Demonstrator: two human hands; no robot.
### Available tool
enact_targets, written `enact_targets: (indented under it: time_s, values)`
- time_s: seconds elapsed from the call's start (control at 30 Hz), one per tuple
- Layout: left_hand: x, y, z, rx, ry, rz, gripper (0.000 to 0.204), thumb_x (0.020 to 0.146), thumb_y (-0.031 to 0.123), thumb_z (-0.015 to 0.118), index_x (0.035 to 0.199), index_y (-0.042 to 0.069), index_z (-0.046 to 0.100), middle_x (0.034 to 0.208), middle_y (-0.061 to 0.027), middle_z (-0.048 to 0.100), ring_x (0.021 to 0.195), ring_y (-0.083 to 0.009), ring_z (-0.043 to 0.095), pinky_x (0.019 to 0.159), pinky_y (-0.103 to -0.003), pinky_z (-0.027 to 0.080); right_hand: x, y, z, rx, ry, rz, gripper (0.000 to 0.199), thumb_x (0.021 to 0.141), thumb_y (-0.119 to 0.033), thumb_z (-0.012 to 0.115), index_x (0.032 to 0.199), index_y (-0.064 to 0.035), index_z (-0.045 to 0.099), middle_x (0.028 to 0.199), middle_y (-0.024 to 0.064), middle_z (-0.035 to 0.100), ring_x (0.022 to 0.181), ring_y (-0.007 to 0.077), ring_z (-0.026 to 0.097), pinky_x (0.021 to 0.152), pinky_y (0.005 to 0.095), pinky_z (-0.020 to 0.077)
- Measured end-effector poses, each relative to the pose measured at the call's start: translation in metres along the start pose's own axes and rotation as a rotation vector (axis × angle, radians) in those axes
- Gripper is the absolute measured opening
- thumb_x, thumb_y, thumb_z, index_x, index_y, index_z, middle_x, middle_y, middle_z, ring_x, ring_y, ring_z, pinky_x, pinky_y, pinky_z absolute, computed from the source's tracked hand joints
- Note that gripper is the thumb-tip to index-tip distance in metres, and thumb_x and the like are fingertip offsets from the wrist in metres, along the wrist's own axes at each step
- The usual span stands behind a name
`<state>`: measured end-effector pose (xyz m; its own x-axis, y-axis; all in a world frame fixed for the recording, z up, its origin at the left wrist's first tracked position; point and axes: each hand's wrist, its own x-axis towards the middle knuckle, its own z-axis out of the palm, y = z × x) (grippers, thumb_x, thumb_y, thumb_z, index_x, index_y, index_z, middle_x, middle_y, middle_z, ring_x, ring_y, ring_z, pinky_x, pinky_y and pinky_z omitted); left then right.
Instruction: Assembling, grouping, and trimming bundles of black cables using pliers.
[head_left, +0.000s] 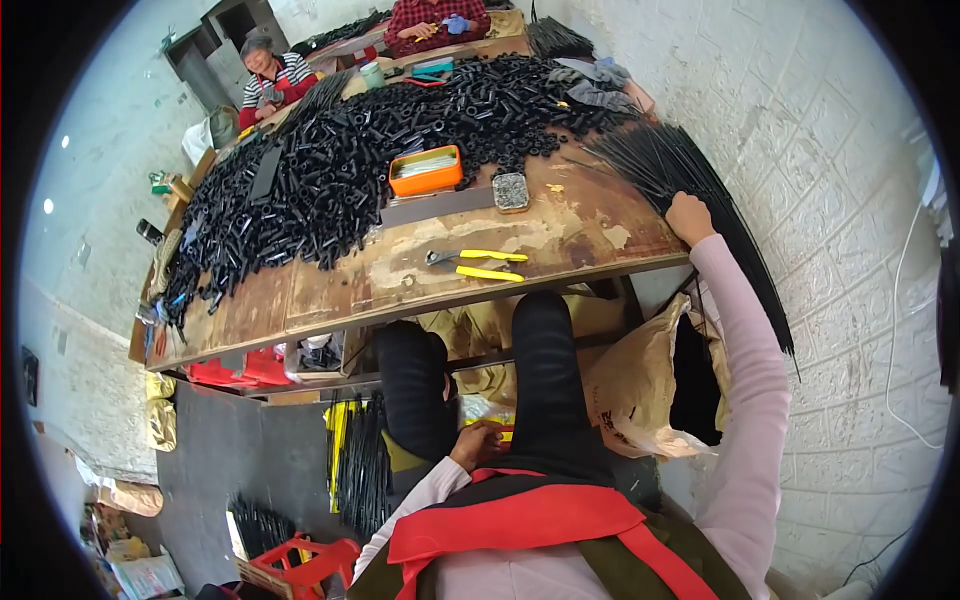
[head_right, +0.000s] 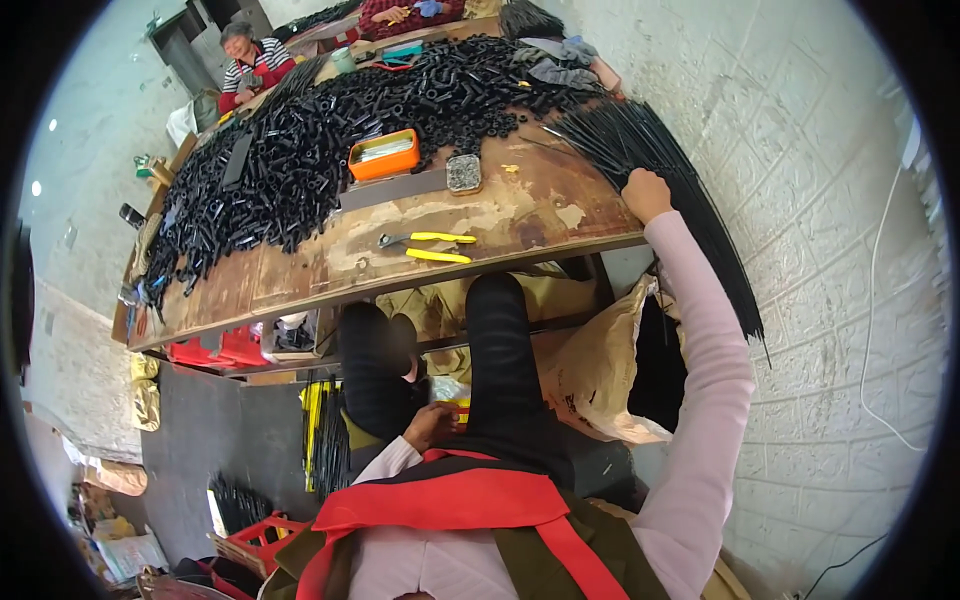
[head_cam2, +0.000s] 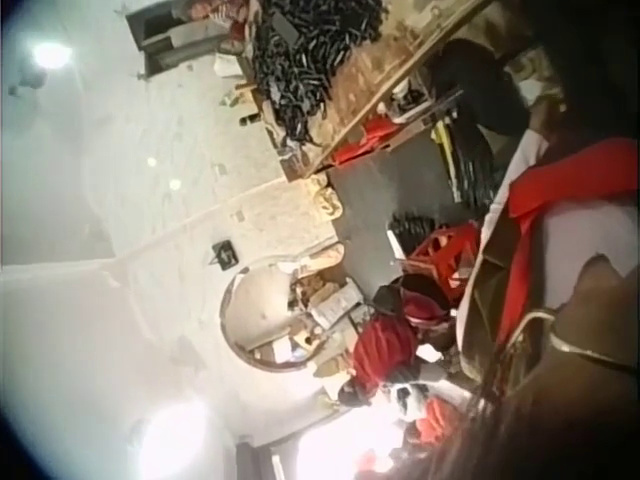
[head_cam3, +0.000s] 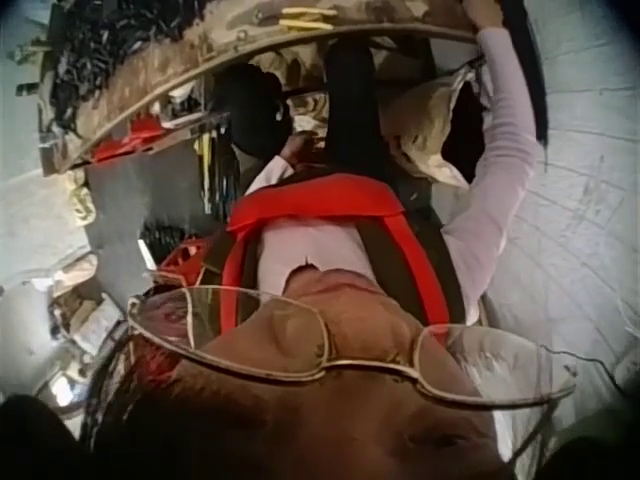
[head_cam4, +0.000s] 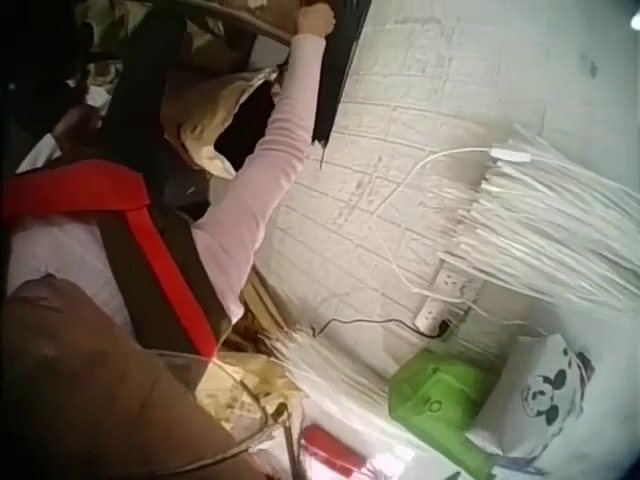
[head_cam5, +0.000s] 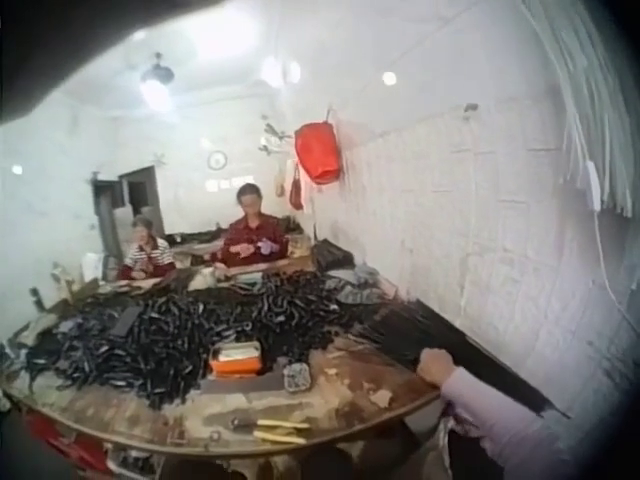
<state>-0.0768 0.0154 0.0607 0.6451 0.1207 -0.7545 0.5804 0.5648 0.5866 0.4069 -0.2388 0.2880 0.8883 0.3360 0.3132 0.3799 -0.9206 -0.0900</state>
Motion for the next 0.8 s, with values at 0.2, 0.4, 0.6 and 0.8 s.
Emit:
enact_targets:
  time_s: [0.2,0.4,0.6,0.8]
  values:
    - [0.012,0.001,0.009,0.025,-0.119,0.005,0.023,0.095,0.009,0.045,0.111,0.001,0.059,0.085,-0.0081,0.064,0.073,-0.0188,0.063,0.067,-0.030,0.055,0.038,0.021,-0.021,0.519,-0.282,0.321,0.018,0.086,-0.015,0.051,0.083,0.0031,0.053,0.066,0.0142,0.064,0.044,0.0228,0.060,0.037,0.0353,0.0453]
    - [0.016,0.006,0.012,-0.010,-0.204,0.071,0.024,0.095,0.007,0.043,0.111,0.003,0.060,0.086,-0.0062,0.065,0.074,-0.0167,0.063,0.068,-0.028,0.054,0.106,-0.006,-0.110,0.619,-0.268,0.341,0.023,0.083,-0.016,0.067,0.068,-0.0009,0.058,0.056,0.0068,0.056,0.039,0.0182,0.051,0.035,0.0342,0.0386]
    - [0.022,0.001,0.000,-0.108,-0.252,0.163,0.022,0.095,0.008,0.046,0.110,0.004,0.061,0.086,-0.0042,0.066,0.074,-0.0142,0.062,0.069,-0.026,0.053,0.114,-0.056,-0.133,1.148,-0.807,0.375,0.022,0.091,-0.027,0.069,0.080,-0.0110,0.059,0.058,-0.0080,0.046,0.046,0.0038,0.039,0.044,0.0212,0.0374]
    - [0.010,0.008,-0.006,-0.139,-0.219,0.168,0.020,0.096,0.008,0.046,0.109,0.003,0.061,0.085,-0.0046,0.065,0.075,-0.0141,0.062,0.071,-0.026,0.052,0.126,-0.124,-0.153,1.454,-0.523,0.126,0.024,0.097,-0.025,0.061,0.079,-0.0109,0.056,0.064,-0.0086,0.044,0.051,0.0028,0.038,0.048,0.0213,0.0385]
